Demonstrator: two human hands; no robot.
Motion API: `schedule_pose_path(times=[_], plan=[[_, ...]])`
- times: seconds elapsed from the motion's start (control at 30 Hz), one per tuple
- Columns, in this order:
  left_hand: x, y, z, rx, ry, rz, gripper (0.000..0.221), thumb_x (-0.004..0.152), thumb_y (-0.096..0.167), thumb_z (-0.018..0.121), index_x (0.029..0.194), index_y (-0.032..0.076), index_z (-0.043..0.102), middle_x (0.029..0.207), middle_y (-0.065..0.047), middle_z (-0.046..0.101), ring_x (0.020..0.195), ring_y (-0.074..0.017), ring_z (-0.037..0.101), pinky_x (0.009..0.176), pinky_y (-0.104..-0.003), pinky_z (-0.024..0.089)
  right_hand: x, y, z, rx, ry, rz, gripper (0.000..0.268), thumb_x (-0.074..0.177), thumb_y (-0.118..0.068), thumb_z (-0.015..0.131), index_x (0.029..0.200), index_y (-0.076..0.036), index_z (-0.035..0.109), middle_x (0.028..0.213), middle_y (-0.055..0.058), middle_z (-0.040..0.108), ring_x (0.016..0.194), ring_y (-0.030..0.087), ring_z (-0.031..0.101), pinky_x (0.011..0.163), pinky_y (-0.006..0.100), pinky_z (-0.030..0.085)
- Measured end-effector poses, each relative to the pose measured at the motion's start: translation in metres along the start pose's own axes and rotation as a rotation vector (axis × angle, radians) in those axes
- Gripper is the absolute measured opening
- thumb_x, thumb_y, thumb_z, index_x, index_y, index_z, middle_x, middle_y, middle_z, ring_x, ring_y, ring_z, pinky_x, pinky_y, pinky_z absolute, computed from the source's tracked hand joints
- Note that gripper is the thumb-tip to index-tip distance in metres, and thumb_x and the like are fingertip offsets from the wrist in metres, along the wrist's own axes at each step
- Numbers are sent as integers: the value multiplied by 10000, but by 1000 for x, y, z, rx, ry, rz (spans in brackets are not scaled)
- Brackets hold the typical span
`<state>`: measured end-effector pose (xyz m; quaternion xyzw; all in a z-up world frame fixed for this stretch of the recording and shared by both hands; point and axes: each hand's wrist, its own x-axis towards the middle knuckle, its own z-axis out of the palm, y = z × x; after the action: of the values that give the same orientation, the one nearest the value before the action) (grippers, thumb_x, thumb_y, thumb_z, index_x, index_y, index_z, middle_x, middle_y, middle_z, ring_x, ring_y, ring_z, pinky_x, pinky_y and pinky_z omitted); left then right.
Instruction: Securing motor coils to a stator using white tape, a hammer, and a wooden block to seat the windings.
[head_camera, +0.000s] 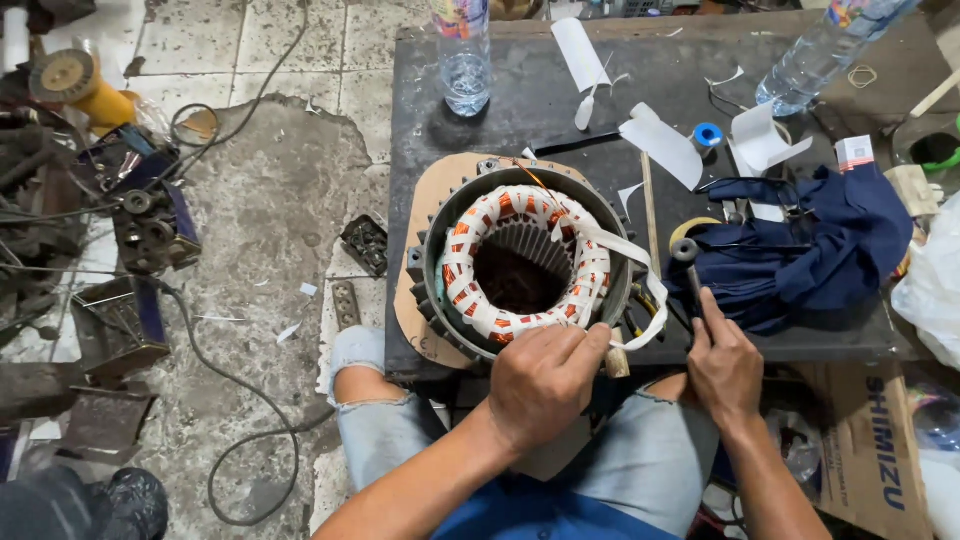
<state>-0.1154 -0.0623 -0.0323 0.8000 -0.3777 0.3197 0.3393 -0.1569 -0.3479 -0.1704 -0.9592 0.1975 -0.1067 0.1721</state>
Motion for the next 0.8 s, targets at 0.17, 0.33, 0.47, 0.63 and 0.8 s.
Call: schedule_pose_path(times=[0.17,0.33,0.47,0.63,0.8], plan=[[1,1,4,-66,31,-85,181,1014,87,561,909,76,707,633,0,479,539,-207,592,509,-291,500,-18,-55,-24,-30,401,-338,291,1067,-391,694,1233,-175,799,1016,50,653,937,286,666,822,398,522],[1,0,4,-105,-82,-115,155,1009,86,570,905,74,684,637,-22,519,567,-237,628,533,-317,521,-46,-155,-88,1072,-59,-54,633,1020,-537,418,900,-10,748,610,93,626,510,134,534,498,258,425],[-2,-3,2,-98,-125,-108,159,1019,106,569,905,72,674,644,-41,533,595,-258,649,546,-336,529,-45,-188,-110,979,-48,-47,168,933,-163,752,887,-4,774,907,131,758,796,147,654,771,336,555],[0,-4,-2,-79,-183,-111,179,1009,110,548,865,112,654,647,-7,524,575,-212,625,529,-295,509,-50,-194,-94,1185,155,-138,203,1054,-88,587,946,54,684,936,183,678,1014,251,650,1050,442,511],[15,-15,-15,-95,-256,-70,182,1014,96,553,862,85,654,645,-52,565,585,-240,654,535,-314,530,-47,-183,-77,1585,137,-74,451,1128,-305,448,917,58,611,778,224,648,941,328,726,1070,545,558]])
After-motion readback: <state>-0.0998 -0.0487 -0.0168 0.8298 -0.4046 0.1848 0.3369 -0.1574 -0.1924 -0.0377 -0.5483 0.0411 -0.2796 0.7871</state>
